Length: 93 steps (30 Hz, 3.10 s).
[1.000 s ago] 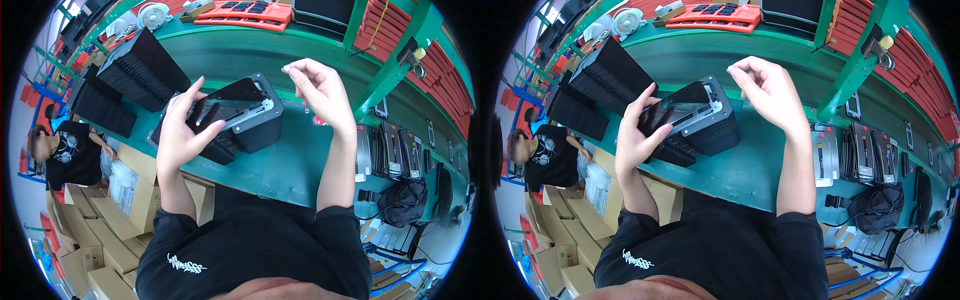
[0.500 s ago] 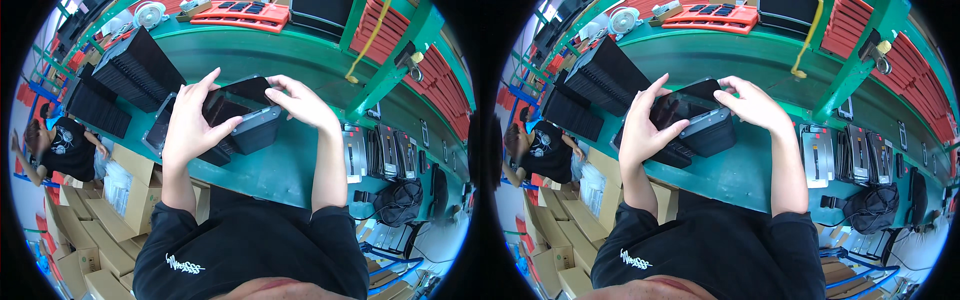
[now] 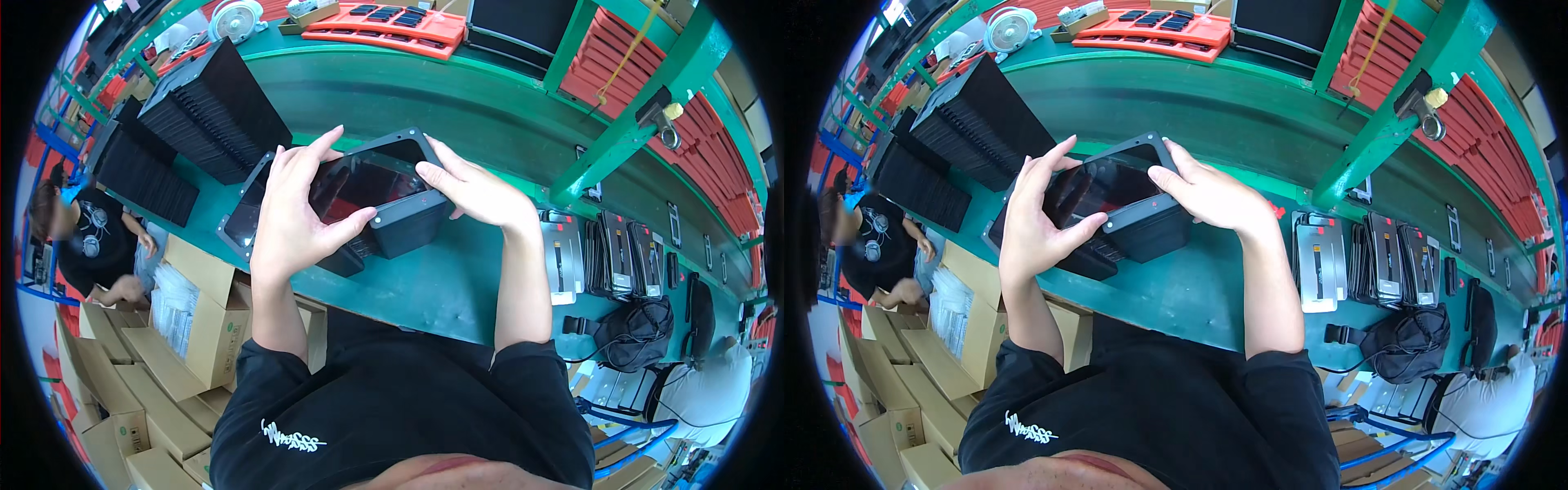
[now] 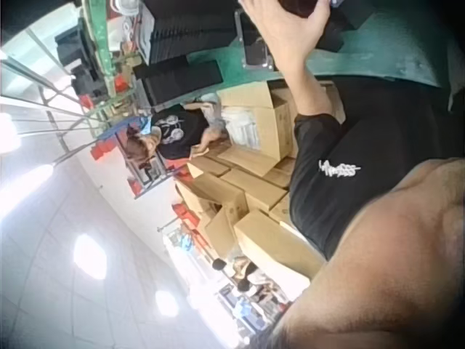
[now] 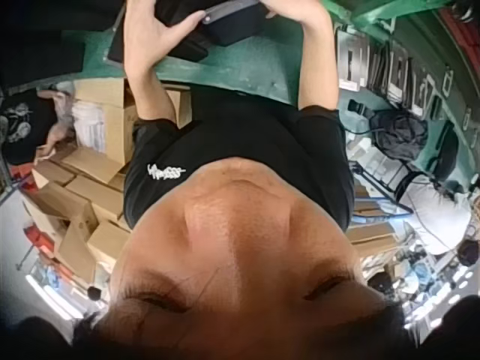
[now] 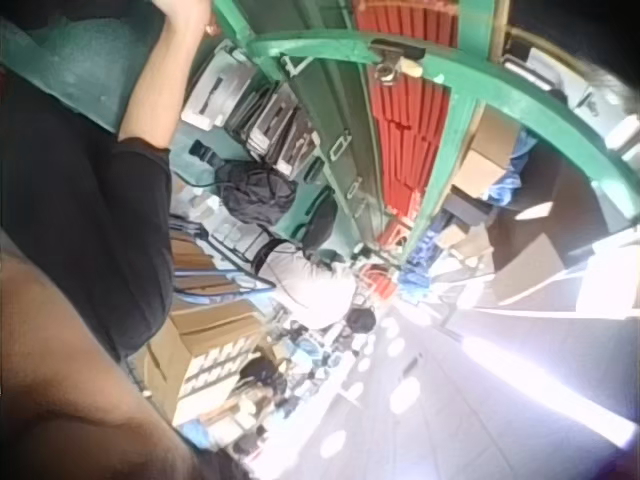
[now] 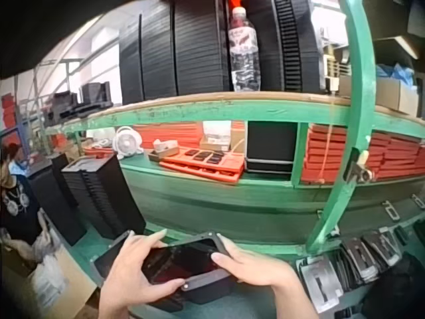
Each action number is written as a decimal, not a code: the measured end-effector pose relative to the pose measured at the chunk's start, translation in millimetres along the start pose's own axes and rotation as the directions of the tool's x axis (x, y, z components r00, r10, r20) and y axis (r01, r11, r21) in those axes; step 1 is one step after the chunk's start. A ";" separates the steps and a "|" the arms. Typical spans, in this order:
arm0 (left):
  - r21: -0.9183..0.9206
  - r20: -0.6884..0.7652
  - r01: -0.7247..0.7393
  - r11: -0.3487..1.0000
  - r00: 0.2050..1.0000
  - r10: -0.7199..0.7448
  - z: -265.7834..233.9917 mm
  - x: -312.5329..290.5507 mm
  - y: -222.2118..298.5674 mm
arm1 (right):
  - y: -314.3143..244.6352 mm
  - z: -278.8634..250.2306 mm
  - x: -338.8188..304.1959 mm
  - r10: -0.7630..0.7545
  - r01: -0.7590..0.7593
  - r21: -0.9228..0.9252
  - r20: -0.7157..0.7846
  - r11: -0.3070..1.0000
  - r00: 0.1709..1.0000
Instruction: Assembling electronic devices by inserting screens into plastic housings and stacking them.
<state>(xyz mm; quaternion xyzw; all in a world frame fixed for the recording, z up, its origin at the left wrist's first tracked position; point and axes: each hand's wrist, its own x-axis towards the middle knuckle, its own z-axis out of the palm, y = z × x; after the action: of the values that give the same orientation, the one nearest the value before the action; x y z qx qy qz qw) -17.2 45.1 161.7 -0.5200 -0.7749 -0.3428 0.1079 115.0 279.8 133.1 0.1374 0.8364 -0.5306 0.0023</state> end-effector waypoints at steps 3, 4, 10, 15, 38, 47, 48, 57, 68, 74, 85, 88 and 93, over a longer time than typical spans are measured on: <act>0.020 -0.003 -0.005 1.000 1.000 0.005 -1.3 -0.7 1.4 | -1.0 0.0 -1.1 -0.014 0.014 0.010 0.001 1.000 1.000; 0.035 -0.001 -0.007 0.999 1.000 0.007 -1.8 -1.2 2.3 | -1.8 -0.3 -2.1 -0.016 0.016 0.011 0.005 1.000 1.000; 0.054 -0.047 0.001 0.999 0.999 0.002 -7.7 -11.6 5.4 | -3.8 0.8 -1.6 -0.036 0.037 0.016 -0.011 0.999 0.999; -0.150 -0.106 0.110 0.983 0.986 -0.127 -29.7 -35.4 -8.5 | -5.0 0.9 -1.7 -0.031 0.031 -0.004 -0.029 1.000 0.999; -0.349 0.099 0.070 0.935 0.994 -0.038 -6.5 -44.4 -43.4 | -41.3 10.1 -53.0 -0.581 0.524 0.521 -0.064 0.674 0.811; -0.309 0.030 0.002 0.951 1.000 0.008 5.3 -48.8 -59.1 | -36.0 31.4 -16.3 -0.773 0.776 0.236 0.453 0.584 0.444; -0.303 0.012 0.007 0.953 1.000 -0.004 7.6 -49.2 -59.9 | -35.1 30.3 -16.5 -0.751 0.805 0.164 0.500 0.571 0.431; -0.284 0.041 0.094 0.954 0.996 -0.085 -4.1 -34.6 -49.6 | -47.2 50.0 -19.1 -0.661 0.680 0.168 -0.157 0.714 0.733; 0.111 -0.270 0.395 0.912 0.895 -0.355 -26.8 -96.6 -134.4 | -39.8 -12.9 -53.1 -0.538 0.665 0.010 -0.579 0.747 0.613; 0.249 -0.204 0.361 0.899 0.927 -0.316 -26.4 -135.6 -145.6 | 2.6 -41.9 -20.4 -0.510 0.690 0.434 -0.467 0.579 0.722; -0.221 -0.143 -0.027 0.975 0.990 -0.006 -21.4 -75.8 -87.4 | 192.5 -23.6 91.1 -0.287 0.106 -0.270 -0.828 0.957 0.482; -0.156 -0.010 -0.148 0.977 0.989 0.148 -7.1 -50.0 -56.8 | 195.6 -33.6 84.9 -0.341 -0.040 -0.395 -0.835 0.918 0.432; -0.269 0.053 -0.060 0.961 0.996 0.077 24.3 -42.9 -52.9 | 210.9 -67.7 66.8 -0.363 -0.599 -0.410 -0.909 0.687 0.205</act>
<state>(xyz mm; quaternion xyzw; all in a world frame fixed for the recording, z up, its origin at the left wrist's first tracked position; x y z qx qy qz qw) -40.5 17.5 99.0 -0.5670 -0.7060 -0.4236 0.0240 109.3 439.3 -34.4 0.4962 0.7576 0.0509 -0.4211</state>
